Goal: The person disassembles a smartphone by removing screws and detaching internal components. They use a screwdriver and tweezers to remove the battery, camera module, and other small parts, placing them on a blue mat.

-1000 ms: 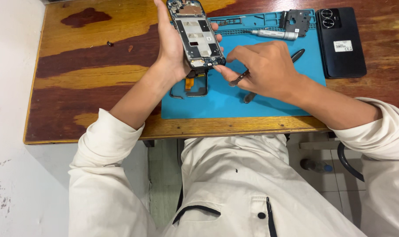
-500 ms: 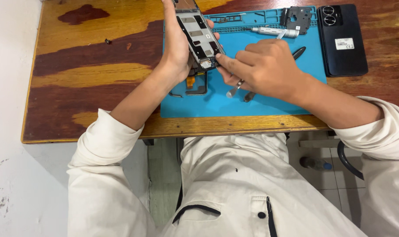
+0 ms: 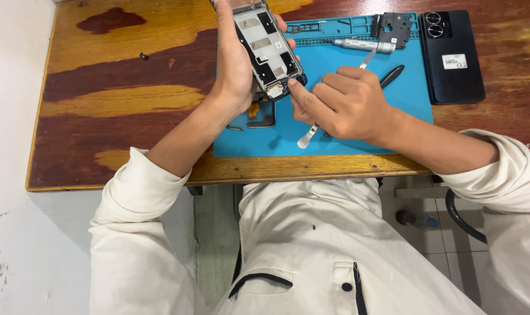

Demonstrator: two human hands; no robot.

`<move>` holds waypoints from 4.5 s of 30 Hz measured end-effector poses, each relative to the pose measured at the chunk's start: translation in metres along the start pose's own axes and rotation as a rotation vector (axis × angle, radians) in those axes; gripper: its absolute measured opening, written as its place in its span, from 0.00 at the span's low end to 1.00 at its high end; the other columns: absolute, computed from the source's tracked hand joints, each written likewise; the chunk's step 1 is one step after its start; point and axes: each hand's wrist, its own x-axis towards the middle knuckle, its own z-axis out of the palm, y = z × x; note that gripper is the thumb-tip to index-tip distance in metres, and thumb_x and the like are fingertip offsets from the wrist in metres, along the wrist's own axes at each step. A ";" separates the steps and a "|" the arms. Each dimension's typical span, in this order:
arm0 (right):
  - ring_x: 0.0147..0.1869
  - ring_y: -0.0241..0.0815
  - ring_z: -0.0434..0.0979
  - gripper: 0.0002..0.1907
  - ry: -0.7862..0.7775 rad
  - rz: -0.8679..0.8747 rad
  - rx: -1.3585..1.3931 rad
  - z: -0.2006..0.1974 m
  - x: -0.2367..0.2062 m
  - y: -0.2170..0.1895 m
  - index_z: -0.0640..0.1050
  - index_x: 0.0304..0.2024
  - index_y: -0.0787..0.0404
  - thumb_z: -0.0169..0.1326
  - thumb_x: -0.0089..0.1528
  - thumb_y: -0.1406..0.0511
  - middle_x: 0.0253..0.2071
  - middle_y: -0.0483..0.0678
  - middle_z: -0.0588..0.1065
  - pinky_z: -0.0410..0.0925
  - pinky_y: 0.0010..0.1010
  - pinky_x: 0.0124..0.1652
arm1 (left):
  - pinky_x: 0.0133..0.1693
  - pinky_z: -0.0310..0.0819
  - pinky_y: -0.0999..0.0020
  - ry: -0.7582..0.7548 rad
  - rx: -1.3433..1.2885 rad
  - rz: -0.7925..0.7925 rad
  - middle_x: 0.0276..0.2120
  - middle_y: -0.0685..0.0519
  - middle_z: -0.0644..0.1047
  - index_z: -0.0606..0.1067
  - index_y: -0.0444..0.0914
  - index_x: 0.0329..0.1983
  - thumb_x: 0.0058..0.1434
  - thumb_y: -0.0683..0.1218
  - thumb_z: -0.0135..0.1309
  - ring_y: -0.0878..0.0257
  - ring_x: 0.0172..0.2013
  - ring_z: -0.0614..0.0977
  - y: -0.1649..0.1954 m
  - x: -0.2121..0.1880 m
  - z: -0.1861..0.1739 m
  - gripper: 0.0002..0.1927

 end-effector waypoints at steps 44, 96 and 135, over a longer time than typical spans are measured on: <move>0.24 0.39 0.68 0.11 -0.074 0.381 0.527 -0.002 -0.009 0.024 0.80 0.35 0.65 0.68 0.64 0.65 0.22 0.47 0.69 0.59 0.30 0.26 | 0.45 0.84 0.53 -0.432 -0.123 0.023 0.52 0.40 0.75 0.71 0.28 0.60 0.70 0.75 0.22 0.51 0.45 0.82 0.012 -0.010 -0.006 0.50; 0.43 0.46 0.74 0.18 0.262 0.191 0.598 -0.016 -0.011 0.027 0.69 0.49 0.65 0.38 0.83 0.58 0.38 0.53 0.79 0.71 0.34 0.45 | 0.42 0.84 0.53 -0.293 -0.132 0.041 0.44 0.37 0.80 0.73 0.28 0.56 0.71 0.77 0.21 0.48 0.39 0.85 0.026 -0.009 -0.013 0.51; 0.44 0.47 0.85 0.23 0.328 0.730 0.968 0.002 -0.026 0.016 0.72 0.47 0.75 0.35 0.84 0.61 0.39 0.56 0.76 0.78 0.30 0.44 | 0.43 0.86 0.49 -0.163 -0.175 0.008 0.44 0.31 0.80 0.73 0.29 0.56 0.69 0.76 0.23 0.45 0.38 0.86 0.024 -0.010 -0.013 0.49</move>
